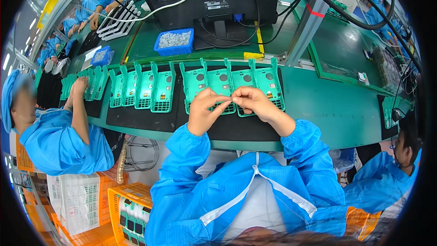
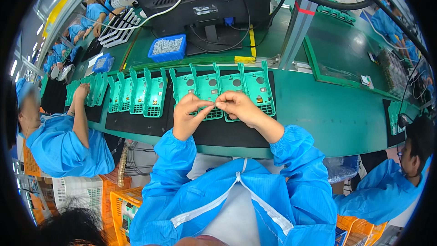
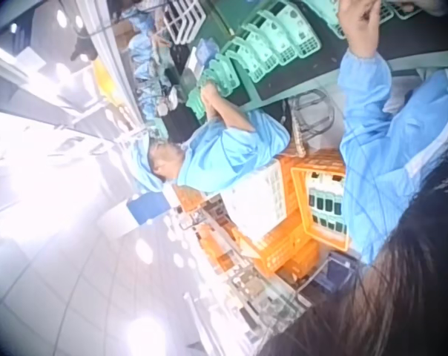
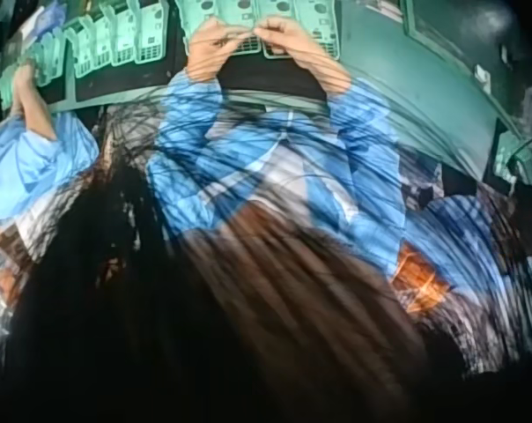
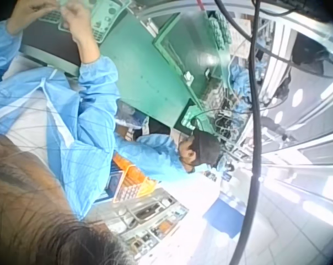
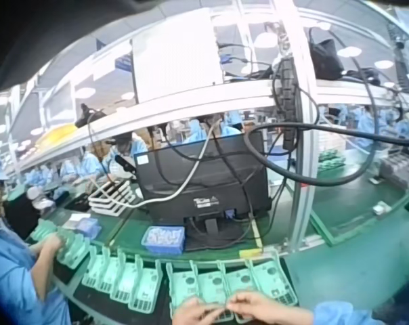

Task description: Assembling small electronic components into green plastic trays on a factory assembly line.

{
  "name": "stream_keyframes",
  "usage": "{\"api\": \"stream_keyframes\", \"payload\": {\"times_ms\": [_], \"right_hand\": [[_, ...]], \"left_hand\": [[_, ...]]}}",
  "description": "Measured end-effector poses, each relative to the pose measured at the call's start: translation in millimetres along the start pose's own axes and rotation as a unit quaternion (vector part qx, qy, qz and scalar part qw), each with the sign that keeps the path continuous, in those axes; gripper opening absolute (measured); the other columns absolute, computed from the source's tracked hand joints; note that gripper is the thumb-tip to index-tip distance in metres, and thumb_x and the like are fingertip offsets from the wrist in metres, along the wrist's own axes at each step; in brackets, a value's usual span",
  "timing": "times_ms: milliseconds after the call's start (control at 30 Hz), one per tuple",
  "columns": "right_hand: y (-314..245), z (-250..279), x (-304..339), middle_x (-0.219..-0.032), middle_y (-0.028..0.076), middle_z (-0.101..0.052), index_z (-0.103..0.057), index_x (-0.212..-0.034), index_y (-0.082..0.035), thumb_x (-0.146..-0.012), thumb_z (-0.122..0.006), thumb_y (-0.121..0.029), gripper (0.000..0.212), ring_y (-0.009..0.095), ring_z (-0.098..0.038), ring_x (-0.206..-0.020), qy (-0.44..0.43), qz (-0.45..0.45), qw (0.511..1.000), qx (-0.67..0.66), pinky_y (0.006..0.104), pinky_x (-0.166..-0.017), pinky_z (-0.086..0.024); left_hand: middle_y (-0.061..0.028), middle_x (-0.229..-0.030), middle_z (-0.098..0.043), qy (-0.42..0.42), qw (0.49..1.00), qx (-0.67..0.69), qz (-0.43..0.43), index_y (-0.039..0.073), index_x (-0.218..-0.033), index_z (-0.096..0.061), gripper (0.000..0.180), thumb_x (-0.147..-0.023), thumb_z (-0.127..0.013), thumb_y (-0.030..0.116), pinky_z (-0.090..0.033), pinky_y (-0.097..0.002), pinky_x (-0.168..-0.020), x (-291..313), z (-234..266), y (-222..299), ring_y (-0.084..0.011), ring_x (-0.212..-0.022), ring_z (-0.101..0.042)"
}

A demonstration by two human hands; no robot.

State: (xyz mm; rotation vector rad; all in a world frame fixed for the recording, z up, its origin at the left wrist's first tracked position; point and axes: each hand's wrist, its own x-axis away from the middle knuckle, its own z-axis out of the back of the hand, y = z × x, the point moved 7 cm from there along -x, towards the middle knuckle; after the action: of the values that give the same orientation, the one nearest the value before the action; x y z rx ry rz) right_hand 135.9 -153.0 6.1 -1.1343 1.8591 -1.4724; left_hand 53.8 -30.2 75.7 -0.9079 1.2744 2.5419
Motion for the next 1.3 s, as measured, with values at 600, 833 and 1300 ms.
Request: {"api": "stream_keyframes", "payload": {"times_ms": [600,833,1300], "right_hand": [[-11,12,11,-0.086,-0.002,-0.045,-0.066,-0.105,-0.005,-0.094,-0.057,-0.016,0.017,0.003,-0.041,-0.059,0.085,0.055,0.985,0.142,0.0185,-0.048,-0.033],[-10,12,9,-0.086,-0.002,-0.045,-0.066,-0.105,-0.006,-0.094,-0.057,-0.016,0.017,0.003,-0.041,-0.060,0.080,0.056,0.985,0.140,0.0181,-0.049,-0.035],[-21,13,19,-0.081,-0.005,-0.049,-0.066,-0.104,-0.009,-0.094,-0.057,-0.017,0.016,0.002,-0.044,-0.060,0.096,0.058,0.985,0.128,0.0185,-0.050,-0.035]], "left_hand": [[-0.0072,-0.066,-0.053,-0.021,0.974,-0.226,0.013,0.011,-0.078,-0.073,0.009,-0.070,-0.074,0.012,-0.045,-0.0380,-0.057,-5,31,-73,-0.0262,-0.066,-0.057],[-0.0070,-0.068,-0.055,-0.031,0.975,-0.219,0.026,0.010,-0.079,-0.072,0.009,-0.070,-0.073,0.011,-0.046,-0.0381,-0.058,-3,29,-74,-0.0268,-0.068,-0.058],[-0.0109,-0.086,-0.057,-0.141,0.922,-0.331,-0.141,0.004,-0.085,-0.064,0.019,-0.069,-0.064,0.014,-0.048,-0.0412,-0.068,3,7,-53,-0.0293,-0.081,-0.057]]}}
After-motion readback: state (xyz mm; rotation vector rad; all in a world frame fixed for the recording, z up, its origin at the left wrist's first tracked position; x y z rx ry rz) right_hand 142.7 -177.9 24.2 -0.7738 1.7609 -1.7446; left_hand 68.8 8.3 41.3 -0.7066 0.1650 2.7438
